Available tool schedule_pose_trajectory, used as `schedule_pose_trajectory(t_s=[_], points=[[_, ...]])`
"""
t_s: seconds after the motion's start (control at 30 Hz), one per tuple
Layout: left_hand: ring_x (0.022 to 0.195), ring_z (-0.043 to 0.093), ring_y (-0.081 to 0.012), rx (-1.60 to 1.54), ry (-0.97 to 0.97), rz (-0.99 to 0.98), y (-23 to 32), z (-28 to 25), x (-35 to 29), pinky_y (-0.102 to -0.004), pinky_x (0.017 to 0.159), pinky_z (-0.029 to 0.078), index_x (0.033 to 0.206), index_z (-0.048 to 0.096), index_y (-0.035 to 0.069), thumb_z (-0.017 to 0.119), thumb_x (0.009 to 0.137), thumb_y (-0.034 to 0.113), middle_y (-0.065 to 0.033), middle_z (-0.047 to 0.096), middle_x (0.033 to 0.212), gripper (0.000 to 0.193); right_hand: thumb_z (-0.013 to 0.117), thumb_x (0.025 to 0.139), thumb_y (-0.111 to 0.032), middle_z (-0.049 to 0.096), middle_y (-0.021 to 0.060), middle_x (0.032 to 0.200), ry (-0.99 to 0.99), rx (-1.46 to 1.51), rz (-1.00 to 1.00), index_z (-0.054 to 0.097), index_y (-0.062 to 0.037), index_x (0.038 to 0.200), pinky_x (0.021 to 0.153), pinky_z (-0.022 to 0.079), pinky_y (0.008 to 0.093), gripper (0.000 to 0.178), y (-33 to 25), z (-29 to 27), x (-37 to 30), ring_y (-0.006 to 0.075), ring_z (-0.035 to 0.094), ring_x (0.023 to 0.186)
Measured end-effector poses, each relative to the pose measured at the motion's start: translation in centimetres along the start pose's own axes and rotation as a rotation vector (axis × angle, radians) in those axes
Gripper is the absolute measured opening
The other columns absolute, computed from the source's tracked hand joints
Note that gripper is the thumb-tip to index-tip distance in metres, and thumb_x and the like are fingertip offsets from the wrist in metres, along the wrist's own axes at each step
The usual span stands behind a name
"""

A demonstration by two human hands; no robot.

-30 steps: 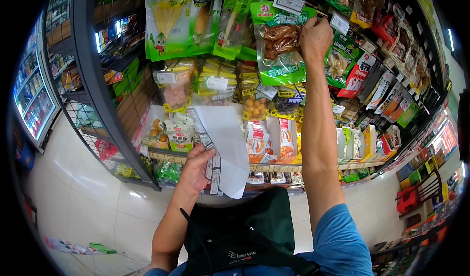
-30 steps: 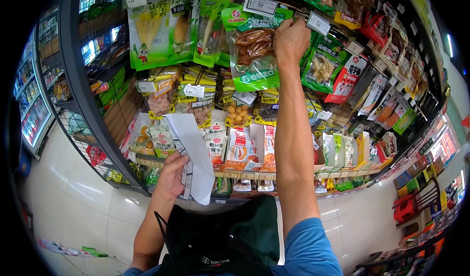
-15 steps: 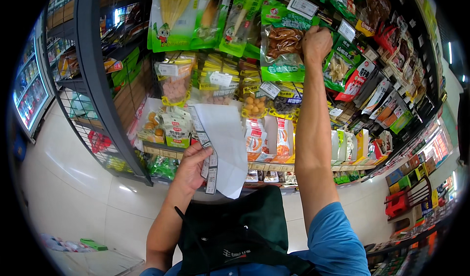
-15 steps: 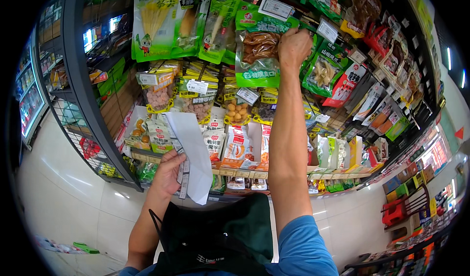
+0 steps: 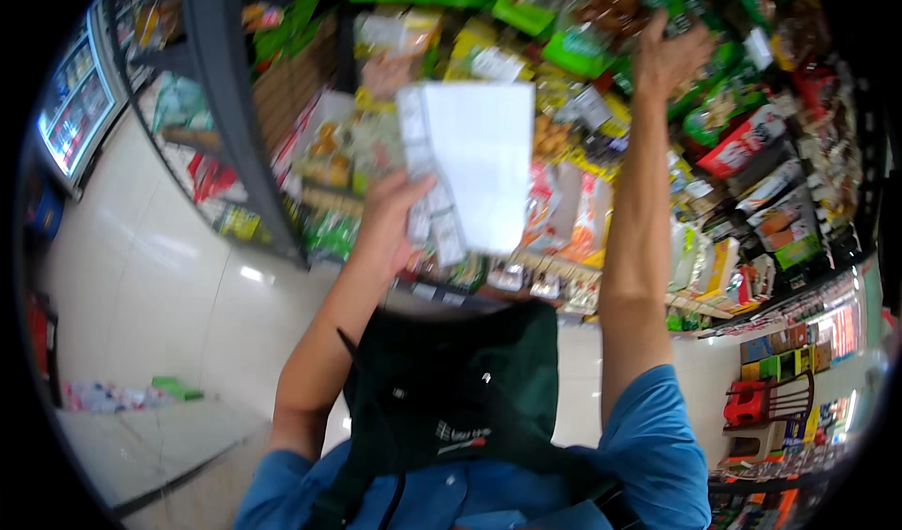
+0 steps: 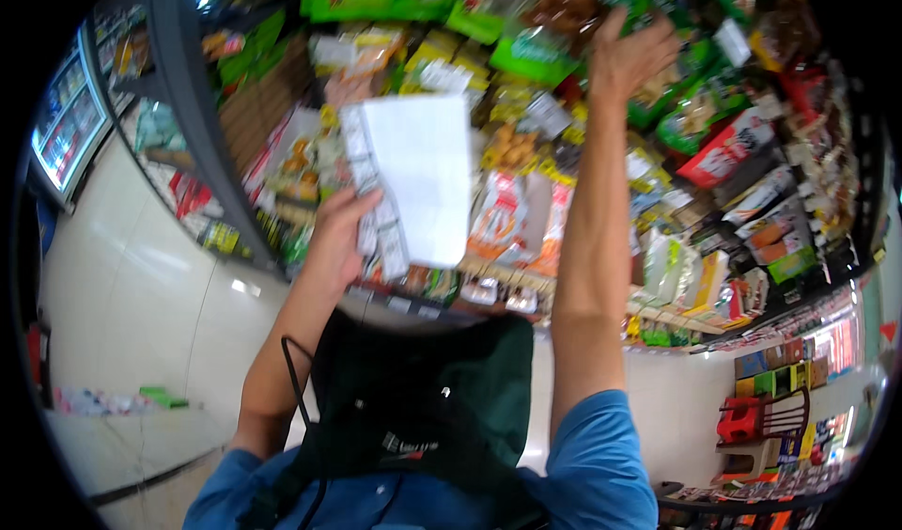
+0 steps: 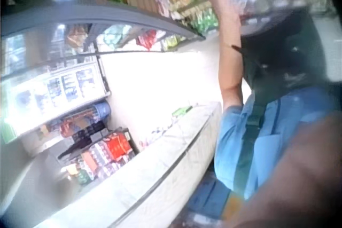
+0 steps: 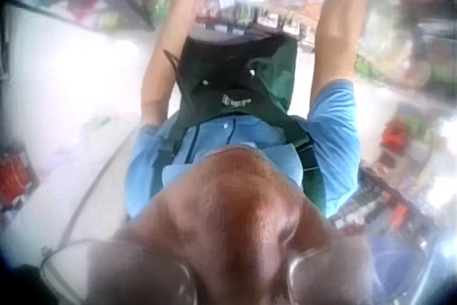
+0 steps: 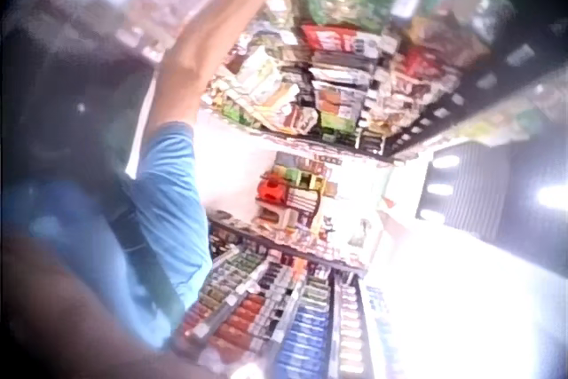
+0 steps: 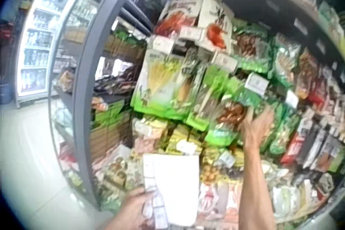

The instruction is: The person walks through a convenience store aisle holding a sheet of price tags. They tear off individual tags and apply them to various snack packages on the shelves. The person also retrieves a roll of tape from the counter and uses it to secure a tag to a cardboard box.

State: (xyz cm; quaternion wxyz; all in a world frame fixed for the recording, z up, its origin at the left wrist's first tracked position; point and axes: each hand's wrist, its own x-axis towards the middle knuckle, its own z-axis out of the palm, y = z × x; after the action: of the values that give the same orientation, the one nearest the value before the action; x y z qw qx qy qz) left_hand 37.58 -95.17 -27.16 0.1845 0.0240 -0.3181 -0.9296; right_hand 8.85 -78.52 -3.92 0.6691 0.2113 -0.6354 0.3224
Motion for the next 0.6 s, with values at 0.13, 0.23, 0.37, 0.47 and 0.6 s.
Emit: schedule_pose_trajectory(t_s=[0.13, 0.23, 0.37, 0.47, 0.6], points=[[0.089, 0.070, -0.0168, 0.107, 0.064, 0.018, -0.1, -0.2, 0.5, -0.0293, 0.079, 0.057, 0.113, 0.065, -0.007, 0.062, 0.096, 0.005, -0.0123, 0.071, 0.104, 0.021, 0.068, 0.091, -0.034, 0.060, 0.0255, 0.125, -0.046, -0.162, -0.486, 0.069, -0.0011, 0.118, 0.099, 0.044, 0.0474, 0.042, -0.3, -0.5, -0.4, 0.0380, 0.057, 0.116], [0.090, 0.070, -0.0161, 0.092, 0.052, 0.048, 0.1, 0.8, 0.2, -0.0286, 0.080, 0.057, 0.114, 0.064, -0.007, 0.061, 0.097, 0.005, -0.0122, 0.071, 0.105, 0.021, 0.066, 0.092, -0.031, 0.041, 0.0263, 0.150, -0.177, -0.170, -0.234, 0.056, -0.0108, 0.140, 0.116, 0.028, 0.0553, 0.053, 0.7, 0.5, -2.2, 0.0489, 0.033, 0.141], [0.090, 0.070, -0.0165, 0.098, 0.085, 0.065, 0.0, 0.9, 0.2, -0.0293, 0.081, 0.057, 0.113, 0.064, -0.007, 0.061, 0.097, 0.005, -0.0130, 0.071, 0.105, 0.020, 0.066, 0.090, -0.026, 0.046, 0.0303, 0.143, -0.281, -0.259, -0.239, 0.057, -0.0087, 0.138, 0.113, 0.031, 0.0565, 0.052, -0.6, 0.1, -2.4, 0.0492, 0.040, 0.133], [0.091, 0.070, -0.0166, 0.104, 0.089, 0.082, -0.2, 1.8, 0.3, -0.0294, 0.081, 0.057, 0.113, 0.064, -0.007, 0.061, 0.097, 0.005, -0.0133, 0.071, 0.105, 0.021, 0.067, 0.089, -0.027, 0.047, 0.0304, 0.141, -0.219, -0.251, -0.312, 0.056, -0.0084, 0.139, 0.112, 0.032, 0.0561, 0.054, 1.5, 0.3, -2.6, 0.0489, 0.041, 0.132], [0.091, 0.070, -0.0167, 0.081, 0.083, 0.119, -1.0, 2.4, 0.7, -0.0292, 0.081, 0.057, 0.112, 0.065, -0.005, 0.062, 0.097, 0.005, -0.0116, 0.071, 0.105, 0.019, 0.068, 0.091, -0.027, 0.045, 0.0213, 0.150, -0.443, 0.135, -0.093, 0.055, -0.0094, 0.140, 0.116, 0.030, 0.0531, 0.053, -1.7, -6.1, -4.6, 0.0473, 0.039, 0.137]])
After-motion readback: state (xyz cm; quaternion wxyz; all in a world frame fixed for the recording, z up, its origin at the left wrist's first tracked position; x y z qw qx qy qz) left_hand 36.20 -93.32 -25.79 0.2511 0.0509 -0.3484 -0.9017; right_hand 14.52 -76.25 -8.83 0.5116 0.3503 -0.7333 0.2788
